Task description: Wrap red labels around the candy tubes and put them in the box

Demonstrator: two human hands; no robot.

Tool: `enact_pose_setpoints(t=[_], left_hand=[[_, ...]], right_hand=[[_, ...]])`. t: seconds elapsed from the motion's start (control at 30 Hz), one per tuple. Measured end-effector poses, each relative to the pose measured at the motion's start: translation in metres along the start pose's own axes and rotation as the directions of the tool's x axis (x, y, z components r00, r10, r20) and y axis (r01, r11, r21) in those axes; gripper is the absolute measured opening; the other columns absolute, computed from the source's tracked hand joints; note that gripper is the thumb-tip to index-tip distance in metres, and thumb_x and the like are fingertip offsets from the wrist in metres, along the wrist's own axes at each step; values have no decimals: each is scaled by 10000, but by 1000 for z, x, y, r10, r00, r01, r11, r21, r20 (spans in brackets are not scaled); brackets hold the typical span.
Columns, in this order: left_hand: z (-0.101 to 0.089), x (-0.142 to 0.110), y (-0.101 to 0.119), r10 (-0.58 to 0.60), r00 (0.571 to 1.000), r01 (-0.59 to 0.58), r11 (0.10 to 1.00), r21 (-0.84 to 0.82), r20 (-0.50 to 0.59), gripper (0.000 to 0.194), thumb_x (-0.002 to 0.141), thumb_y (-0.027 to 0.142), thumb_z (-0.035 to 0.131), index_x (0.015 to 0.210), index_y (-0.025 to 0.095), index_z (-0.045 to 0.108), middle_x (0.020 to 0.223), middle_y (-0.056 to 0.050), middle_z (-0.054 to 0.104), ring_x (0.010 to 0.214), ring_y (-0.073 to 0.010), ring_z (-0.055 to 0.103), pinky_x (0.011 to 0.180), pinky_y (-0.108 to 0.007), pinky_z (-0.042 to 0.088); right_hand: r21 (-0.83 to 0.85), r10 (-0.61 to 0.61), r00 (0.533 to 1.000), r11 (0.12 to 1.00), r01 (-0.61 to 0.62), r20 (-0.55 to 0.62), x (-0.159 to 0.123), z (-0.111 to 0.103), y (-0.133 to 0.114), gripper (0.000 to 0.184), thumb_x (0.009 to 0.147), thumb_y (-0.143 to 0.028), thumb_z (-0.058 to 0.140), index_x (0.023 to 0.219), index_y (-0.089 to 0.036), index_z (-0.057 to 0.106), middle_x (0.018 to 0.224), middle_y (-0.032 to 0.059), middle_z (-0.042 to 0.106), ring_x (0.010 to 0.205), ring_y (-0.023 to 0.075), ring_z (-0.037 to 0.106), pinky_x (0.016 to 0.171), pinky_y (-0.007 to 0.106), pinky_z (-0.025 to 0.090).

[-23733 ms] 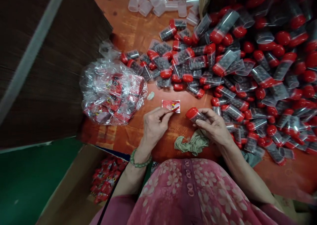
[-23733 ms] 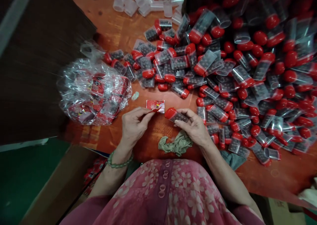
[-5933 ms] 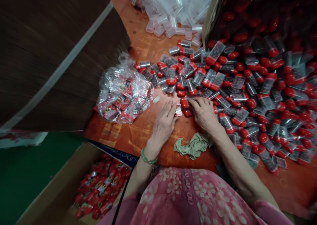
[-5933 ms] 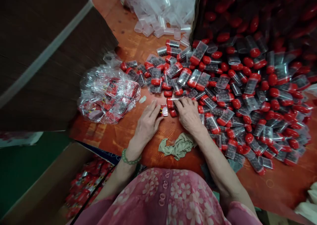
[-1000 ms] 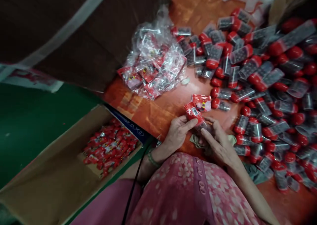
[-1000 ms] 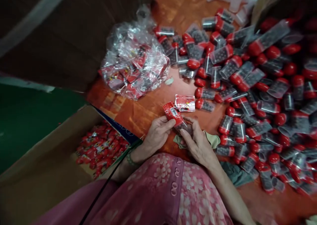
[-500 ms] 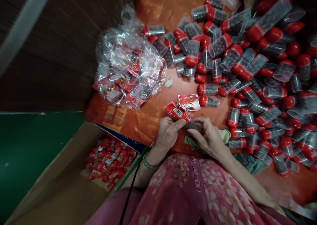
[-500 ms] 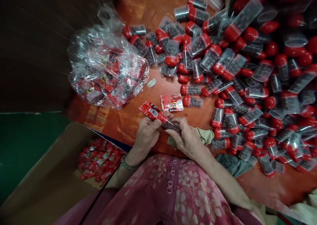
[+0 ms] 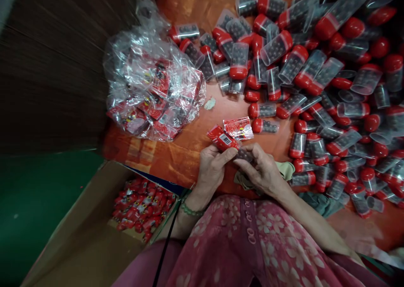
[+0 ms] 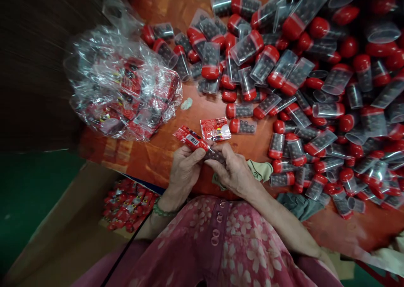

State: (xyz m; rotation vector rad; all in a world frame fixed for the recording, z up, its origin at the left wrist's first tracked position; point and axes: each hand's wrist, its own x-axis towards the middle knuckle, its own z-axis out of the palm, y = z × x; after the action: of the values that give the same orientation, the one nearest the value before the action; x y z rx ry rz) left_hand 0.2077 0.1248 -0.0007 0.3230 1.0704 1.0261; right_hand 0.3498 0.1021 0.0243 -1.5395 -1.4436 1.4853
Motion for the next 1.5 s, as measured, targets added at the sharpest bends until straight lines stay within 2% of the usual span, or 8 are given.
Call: enact_pose_setpoints(t=[0.1,0.33,0.53,0.73,0.93,1.2,1.37,1.5], left_hand=[[-2,0,-2,-18,1000,18,1000,21,7,352,559,400,894,767,161,741,692,12,732,591,-100,631,609,-218,514],[-10,-2,1,-45,976,19,992,125,212,315,697,441,812,734,135,746,689,-29,732,555,-132,640,597,-268,545],[-8,0,15,-13,992,12,1000,14,128,352,639,444,848,807,146,765,838,-72,777,801,-219,734,768,-324,588],[-7,-2,15,66,992,-53,992,-113,109,440,644,471,849,946,174,729,1022,-92,768,996,-268,727,849,-375,600],[-3,-8,7,80,991,-65,989,-135,106,343,698,483,811,867,201,715,865,-46,774,891,-229,744,772,-346,617],[-1,-15,-4,100,990,-94,993,-64,98,360,688,519,803,879,218,753,958,-55,773,843,-192,715,675,-262,571],[-4,-19,-1,116,989,-107,990,-90,96,313,710,498,801,858,226,759,948,-41,773,826,-163,709,661,-228,553],[-26,-36,16,208,977,-207,977,42,-34,249,779,440,759,859,204,756,1021,-57,769,973,-196,712,859,-304,581]], right_hand=[[227,108,987,965,-134,121,5,-1,-1,260,896,-453,616,930,-225,495,701,-44,587,519,92,508,483,218,413],[444,156,978,873,-201,137,14,0,-6,379,788,-484,743,871,-233,470,630,-78,583,461,69,522,444,187,429],[532,175,981,825,-192,81,13,2,-7,378,723,-434,818,910,-224,566,736,-40,656,592,89,646,545,198,527],[470,65,997,882,-39,-40,9,8,-4,231,820,-394,745,917,-210,644,737,-19,683,636,97,657,608,213,552],[411,11,987,910,57,-160,8,18,-5,203,815,-395,744,873,-218,664,721,-22,684,598,110,643,593,241,568],[499,31,975,862,85,-220,12,30,-10,248,751,-400,801,782,-224,629,810,-6,728,595,118,653,612,274,598],[529,16,983,844,85,-184,18,41,-6,304,760,-441,789,732,-223,579,718,-28,679,573,118,643,574,261,571],[221,-180,984,959,178,-13,15,33,-8,208,879,-413,681,845,-214,631,788,2,693,678,139,662,641,281,562]])
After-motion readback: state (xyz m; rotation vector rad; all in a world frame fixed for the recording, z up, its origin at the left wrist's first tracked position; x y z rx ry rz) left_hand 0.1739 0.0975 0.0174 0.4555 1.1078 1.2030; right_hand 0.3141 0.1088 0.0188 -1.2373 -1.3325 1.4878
